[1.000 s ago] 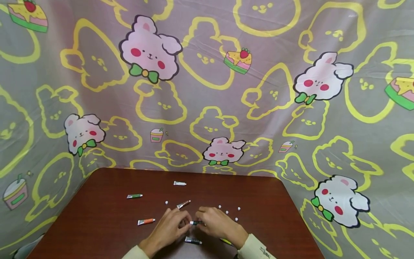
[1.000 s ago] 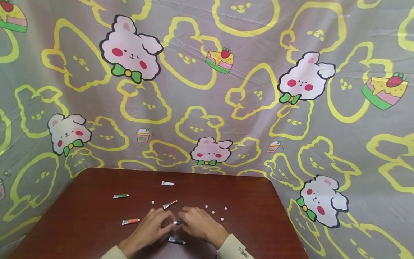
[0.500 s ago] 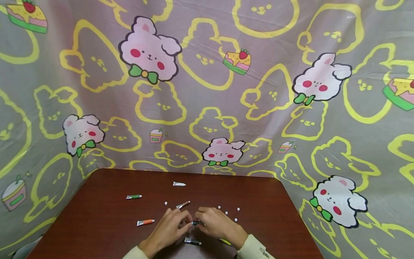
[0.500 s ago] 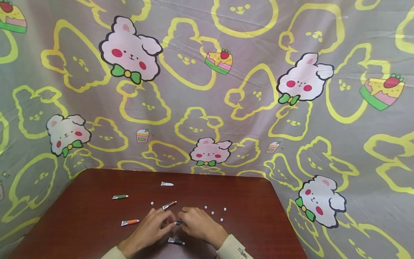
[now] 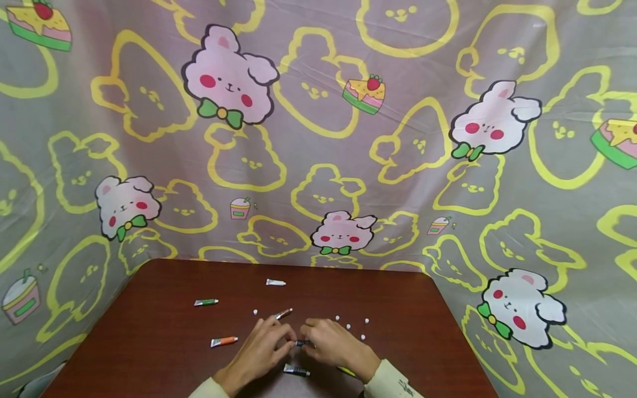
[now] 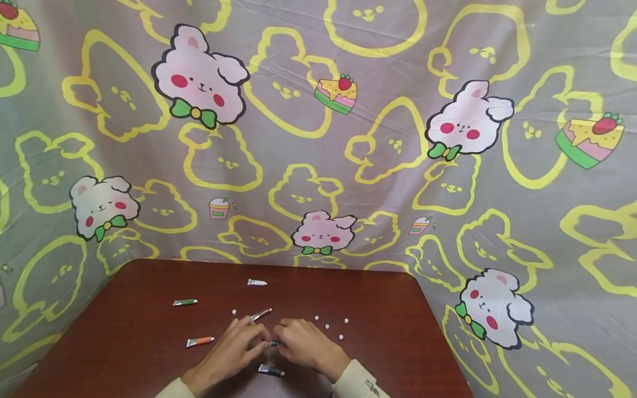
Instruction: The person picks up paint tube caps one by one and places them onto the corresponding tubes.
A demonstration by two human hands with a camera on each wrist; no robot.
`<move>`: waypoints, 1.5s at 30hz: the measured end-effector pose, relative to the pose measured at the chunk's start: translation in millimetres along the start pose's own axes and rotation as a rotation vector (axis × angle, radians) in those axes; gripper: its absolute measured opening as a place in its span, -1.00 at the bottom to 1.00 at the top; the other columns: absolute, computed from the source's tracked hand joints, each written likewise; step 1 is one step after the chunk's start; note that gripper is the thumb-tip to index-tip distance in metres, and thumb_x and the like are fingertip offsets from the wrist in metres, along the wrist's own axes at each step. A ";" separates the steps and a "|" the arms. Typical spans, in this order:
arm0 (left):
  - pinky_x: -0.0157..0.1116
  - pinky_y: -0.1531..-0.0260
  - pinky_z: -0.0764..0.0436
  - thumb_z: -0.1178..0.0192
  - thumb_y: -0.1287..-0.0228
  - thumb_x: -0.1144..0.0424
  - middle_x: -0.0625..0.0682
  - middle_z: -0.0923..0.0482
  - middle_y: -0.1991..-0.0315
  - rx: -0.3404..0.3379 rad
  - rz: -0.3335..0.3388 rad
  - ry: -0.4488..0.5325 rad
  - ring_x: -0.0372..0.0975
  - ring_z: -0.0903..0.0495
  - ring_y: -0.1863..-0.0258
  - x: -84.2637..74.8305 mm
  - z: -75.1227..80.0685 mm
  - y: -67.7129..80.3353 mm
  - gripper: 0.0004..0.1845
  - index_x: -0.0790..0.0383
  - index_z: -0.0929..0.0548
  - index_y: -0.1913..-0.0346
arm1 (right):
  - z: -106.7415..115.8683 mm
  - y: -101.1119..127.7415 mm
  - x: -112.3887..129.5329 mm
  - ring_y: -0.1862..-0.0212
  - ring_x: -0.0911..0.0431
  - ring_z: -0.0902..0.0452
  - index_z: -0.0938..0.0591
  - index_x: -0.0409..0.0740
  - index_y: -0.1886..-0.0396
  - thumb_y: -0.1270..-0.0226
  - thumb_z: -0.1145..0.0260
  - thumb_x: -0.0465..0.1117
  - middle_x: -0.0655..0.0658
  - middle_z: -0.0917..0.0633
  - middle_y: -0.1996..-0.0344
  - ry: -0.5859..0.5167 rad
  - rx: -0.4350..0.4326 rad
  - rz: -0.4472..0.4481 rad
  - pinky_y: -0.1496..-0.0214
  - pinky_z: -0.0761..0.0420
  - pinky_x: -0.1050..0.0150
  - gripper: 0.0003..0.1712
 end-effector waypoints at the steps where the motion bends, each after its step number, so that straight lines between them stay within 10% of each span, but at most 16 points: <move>1: -0.35 0.23 -0.33 -0.60 -0.20 0.21 -0.35 -0.62 0.38 0.004 0.003 0.001 -0.41 -0.46 0.22 -0.1 -0.1 -0.1 -0.73 -0.17 -0.68 0.24 | -0.1 -0.5 -0.2 0.48 0.40 -0.33 -0.59 0.03 0.41 -0.22 -0.61 -0.17 0.13 -0.58 0.43 0.000 0.005 -0.003 0.46 -0.33 0.50 -0.71; 20: -0.33 0.18 -0.35 -0.66 -0.06 0.21 -0.28 -0.61 0.39 -0.026 -0.072 -0.037 -0.38 -0.49 0.24 1.6 -2.8 2.5 -0.68 -0.12 -0.66 0.29 | -4.2 -2.3 -3.0 0.45 0.41 -0.39 -0.68 -0.01 0.34 -0.24 -0.62 -0.17 0.13 -0.62 0.40 -0.038 0.033 0.017 0.43 -0.41 0.50 -0.79; 45: -0.34 0.25 -0.29 -0.61 -0.13 0.23 -0.33 -0.70 0.35 -0.039 0.007 -0.074 -0.40 -0.45 0.30 15.4 1.8 7.7 -0.74 -0.14 -0.71 0.23 | -30.2 4.6 -12.0 0.35 0.27 -0.64 -0.71 0.02 0.28 -0.27 -0.63 -0.10 0.09 -0.69 0.28 -0.007 0.047 -0.075 0.40 -0.59 0.39 -0.79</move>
Point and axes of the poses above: each hand's wrist, its own y-axis away from the middle knuckle, its own z-axis out of the back of the hand, x = y × z, the point moved 5 cm from there along -y, towards the middle knuckle
